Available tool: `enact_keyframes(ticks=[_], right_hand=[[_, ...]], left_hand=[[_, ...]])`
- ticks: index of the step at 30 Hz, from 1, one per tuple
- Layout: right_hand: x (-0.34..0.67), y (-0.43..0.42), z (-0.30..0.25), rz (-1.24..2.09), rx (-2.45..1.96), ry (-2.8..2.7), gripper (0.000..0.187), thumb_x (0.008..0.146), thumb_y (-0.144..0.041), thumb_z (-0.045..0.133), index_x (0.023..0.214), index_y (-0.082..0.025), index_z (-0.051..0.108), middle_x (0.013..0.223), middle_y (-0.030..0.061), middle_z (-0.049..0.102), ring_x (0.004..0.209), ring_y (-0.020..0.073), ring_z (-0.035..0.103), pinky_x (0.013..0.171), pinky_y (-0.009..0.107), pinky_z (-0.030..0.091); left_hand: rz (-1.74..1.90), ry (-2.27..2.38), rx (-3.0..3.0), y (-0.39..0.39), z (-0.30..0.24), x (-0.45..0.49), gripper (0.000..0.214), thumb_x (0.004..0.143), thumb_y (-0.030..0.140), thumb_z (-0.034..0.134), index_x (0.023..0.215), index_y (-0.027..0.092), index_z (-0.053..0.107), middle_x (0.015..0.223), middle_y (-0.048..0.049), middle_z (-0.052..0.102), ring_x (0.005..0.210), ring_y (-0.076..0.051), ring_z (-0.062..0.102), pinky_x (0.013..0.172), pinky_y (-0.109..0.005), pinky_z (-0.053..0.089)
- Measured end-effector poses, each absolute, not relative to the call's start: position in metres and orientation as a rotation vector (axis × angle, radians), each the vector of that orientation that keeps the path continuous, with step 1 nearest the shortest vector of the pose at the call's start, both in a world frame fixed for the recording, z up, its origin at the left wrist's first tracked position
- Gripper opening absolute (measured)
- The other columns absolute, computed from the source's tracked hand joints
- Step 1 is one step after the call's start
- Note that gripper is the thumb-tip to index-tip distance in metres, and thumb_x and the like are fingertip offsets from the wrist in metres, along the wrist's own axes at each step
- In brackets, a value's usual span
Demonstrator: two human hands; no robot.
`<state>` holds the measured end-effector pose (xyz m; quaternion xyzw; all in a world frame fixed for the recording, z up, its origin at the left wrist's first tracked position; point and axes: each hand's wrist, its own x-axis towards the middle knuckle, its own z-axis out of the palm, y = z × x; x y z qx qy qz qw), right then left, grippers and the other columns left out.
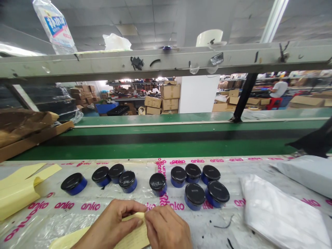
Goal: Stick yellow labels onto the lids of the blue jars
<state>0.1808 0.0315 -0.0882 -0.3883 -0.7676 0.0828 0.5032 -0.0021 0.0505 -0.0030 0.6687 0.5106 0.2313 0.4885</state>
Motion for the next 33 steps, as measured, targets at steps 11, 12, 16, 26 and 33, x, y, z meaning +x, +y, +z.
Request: enact_keyframes(ticks=[11,12,16,26,33], right_hand=[[0.1735,0.0264,-0.0906,0.276,-1.026,-1.815,0.013,0.099,-0.009,0.049,0.095,-0.021,0.052,0.089,-0.0001,0.058,0.083,0.0158,0.055,0.073,0.029,0.041],[0.1734,0.0263,-0.0913,0.279,-1.011,-1.810,0.012,0.099,-0.009,0.050,0.098,-0.021,0.054,0.090,-0.0004,0.059,0.084,0.0153,0.055,0.074,0.028,0.042],[0.1767,0.0273,-0.0914,0.309,-0.957,-1.819,0.014,0.100,-0.012,0.052,0.104,-0.023,0.059,0.093,-0.0012,0.061,0.085,0.0141,0.056,0.076,0.028,0.042],[0.1810,0.0280,-0.0915,0.322,-0.912,-1.868,0.016,0.099,-0.008,0.052,0.101,-0.022,0.059,0.092,-0.0009,0.062,0.085,0.0142,0.055,0.077,0.027,0.042],[0.1790,0.0280,-0.0911,0.295,-0.946,-1.883,0.015,0.099,-0.008,0.049,0.094,-0.021,0.055,0.087,-0.0009,0.059,0.080,0.0151,0.055,0.072,0.028,0.041]], left_hand=[[0.544,1.254,1.609,0.0512,-0.0032,0.0008,0.029,0.083,0.013,0.061,0.105,0.020,0.079,0.103,0.0039,0.075,0.102,-0.017,0.070,0.090,-0.024,0.051],[0.542,1.253,1.609,0.0512,-0.0027,0.0005,0.030,0.083,0.013,0.061,0.106,0.020,0.079,0.103,0.0039,0.075,0.102,-0.017,0.070,0.091,-0.024,0.051],[0.523,1.260,1.629,0.0504,0.0014,-0.0006,0.029,0.084,0.014,0.059,0.105,0.021,0.079,0.100,0.0033,0.075,0.100,-0.018,0.070,0.089,-0.025,0.051],[0.444,1.286,1.691,0.0516,0.0029,-0.0026,0.027,0.082,0.014,0.058,0.097,0.021,0.079,0.095,0.0056,0.074,0.097,-0.017,0.069,0.084,-0.023,0.048],[0.434,1.290,1.676,0.0523,0.0013,-0.0030,0.026,0.081,0.014,0.058,0.097,0.019,0.078,0.096,0.0033,0.074,0.099,-0.019,0.068,0.083,-0.025,0.048]])
